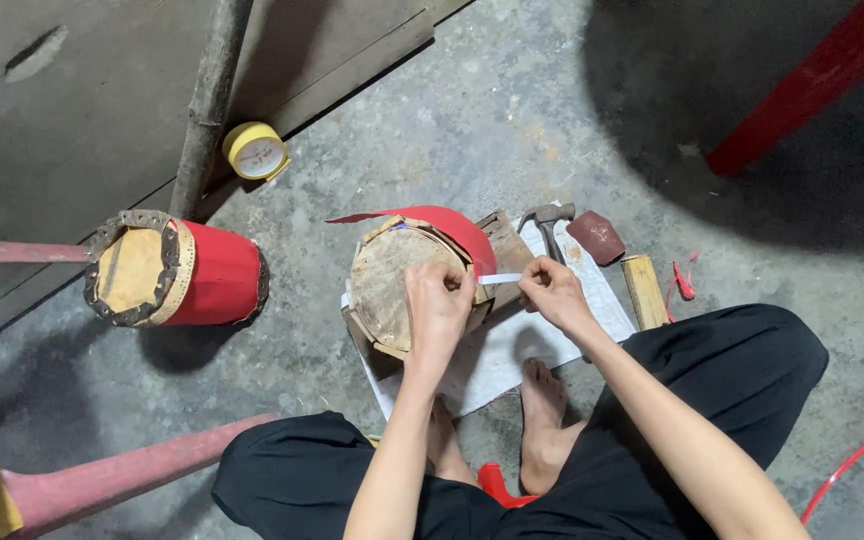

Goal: Applying a red decorative material to the body of a small drum.

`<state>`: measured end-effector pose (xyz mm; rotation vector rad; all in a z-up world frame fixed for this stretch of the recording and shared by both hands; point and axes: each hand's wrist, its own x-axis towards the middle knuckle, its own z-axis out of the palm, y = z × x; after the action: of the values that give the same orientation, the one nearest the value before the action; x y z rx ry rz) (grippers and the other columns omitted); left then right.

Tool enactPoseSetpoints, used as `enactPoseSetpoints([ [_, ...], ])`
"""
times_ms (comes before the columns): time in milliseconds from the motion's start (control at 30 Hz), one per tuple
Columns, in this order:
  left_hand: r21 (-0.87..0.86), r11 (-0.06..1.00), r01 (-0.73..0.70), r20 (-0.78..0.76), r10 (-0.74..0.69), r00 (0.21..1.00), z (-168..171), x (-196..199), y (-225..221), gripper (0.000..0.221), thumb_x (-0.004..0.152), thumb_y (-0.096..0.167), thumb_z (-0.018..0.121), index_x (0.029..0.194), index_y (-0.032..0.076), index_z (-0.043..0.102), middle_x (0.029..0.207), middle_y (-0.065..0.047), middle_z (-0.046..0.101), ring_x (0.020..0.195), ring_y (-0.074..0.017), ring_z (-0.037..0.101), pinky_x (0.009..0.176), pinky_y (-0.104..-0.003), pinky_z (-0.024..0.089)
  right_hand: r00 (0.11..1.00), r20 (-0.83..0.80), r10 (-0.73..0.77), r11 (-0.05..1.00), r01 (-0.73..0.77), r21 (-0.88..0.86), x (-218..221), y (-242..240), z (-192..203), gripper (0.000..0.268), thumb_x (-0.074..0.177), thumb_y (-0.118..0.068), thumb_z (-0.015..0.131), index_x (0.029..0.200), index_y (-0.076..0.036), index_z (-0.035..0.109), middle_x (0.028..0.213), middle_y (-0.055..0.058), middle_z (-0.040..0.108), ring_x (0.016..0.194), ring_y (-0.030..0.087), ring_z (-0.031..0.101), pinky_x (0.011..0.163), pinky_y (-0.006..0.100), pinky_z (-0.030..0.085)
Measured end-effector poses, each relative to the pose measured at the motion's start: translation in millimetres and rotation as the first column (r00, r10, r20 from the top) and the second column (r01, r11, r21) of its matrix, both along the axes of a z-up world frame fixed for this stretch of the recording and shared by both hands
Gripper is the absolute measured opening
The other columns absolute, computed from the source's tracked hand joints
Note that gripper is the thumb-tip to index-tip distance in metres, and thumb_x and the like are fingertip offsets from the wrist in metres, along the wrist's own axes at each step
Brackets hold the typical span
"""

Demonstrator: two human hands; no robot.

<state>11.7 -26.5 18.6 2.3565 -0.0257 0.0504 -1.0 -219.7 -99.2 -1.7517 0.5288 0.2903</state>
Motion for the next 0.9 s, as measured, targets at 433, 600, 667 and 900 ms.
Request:
enactPoseSetpoints([
  [433, 0.006, 1.000, -0.013, -0.022, 0.013, 1.000, 15, -2, 7, 0.025, 0.078, 0.023, 0.085, 0.071, 0.008, 0.067, 0.073, -0.009, 0.062, 0.092, -0.0280, 0.061, 0.086, -0.037, 0.051, 0.986, -0.088, -0.144, 0.984, 0.152, 0.095, 0, -1, 8, 0.007, 0.079, -0.008, 0.065, 0.080, -0.001, 0.068, 0.065, 0.018, 0.068, 0.059, 0.023, 0.072, 0.054, 0.032, 0.064],
  [600, -0.023, 1.000, -0.019, -0.014, 0.018, 1.000, 11, -1, 14, 0.021, 0.079, 0.020, 0.084, 0.072, 0.008, 0.068, 0.073, -0.008, 0.062, 0.090, -0.0277, 0.061, 0.085, -0.037, 0.051, 0.972, -0.164, -0.168, 0.978, 0.185, 0.094, 2, -6, -31, 0.010, 0.079, -0.010, 0.065, 0.082, -0.001, 0.070, 0.067, 0.019, 0.067, 0.060, 0.023, 0.071, 0.054, 0.033, 0.065],
  [667, -0.017, 0.999, -0.028, -0.008, 0.028, 1.000, 6, 0, 18, 0.019, 0.080, 0.018, 0.083, 0.073, 0.009, 0.068, 0.072, -0.007, 0.063, 0.090, -0.0261, 0.061, 0.085, -0.036, 0.051, 0.964, -0.202, -0.174, 0.976, 0.196, 0.093, 4, -8, -40, 0.013, 0.080, -0.011, 0.067, 0.085, 0.000, 0.070, 0.070, 0.020, 0.068, 0.061, 0.023, 0.071, 0.054, 0.033, 0.065],
  [900, -0.046, 0.999, -0.012, 0.028, 0.013, 1.000, 0, 1, 24, 0.017, 0.082, 0.019, 0.081, 0.075, 0.012, 0.068, 0.073, -0.004, 0.063, 0.090, -0.0251, 0.061, 0.085, -0.036, 0.052, 0.941, -0.278, -0.193, 0.978, 0.209, 0.028, 6, -12, -65, 0.016, 0.080, -0.009, 0.070, 0.087, 0.004, 0.071, 0.068, 0.023, 0.067, 0.058, 0.026, 0.072, 0.051, 0.037, 0.066],
])
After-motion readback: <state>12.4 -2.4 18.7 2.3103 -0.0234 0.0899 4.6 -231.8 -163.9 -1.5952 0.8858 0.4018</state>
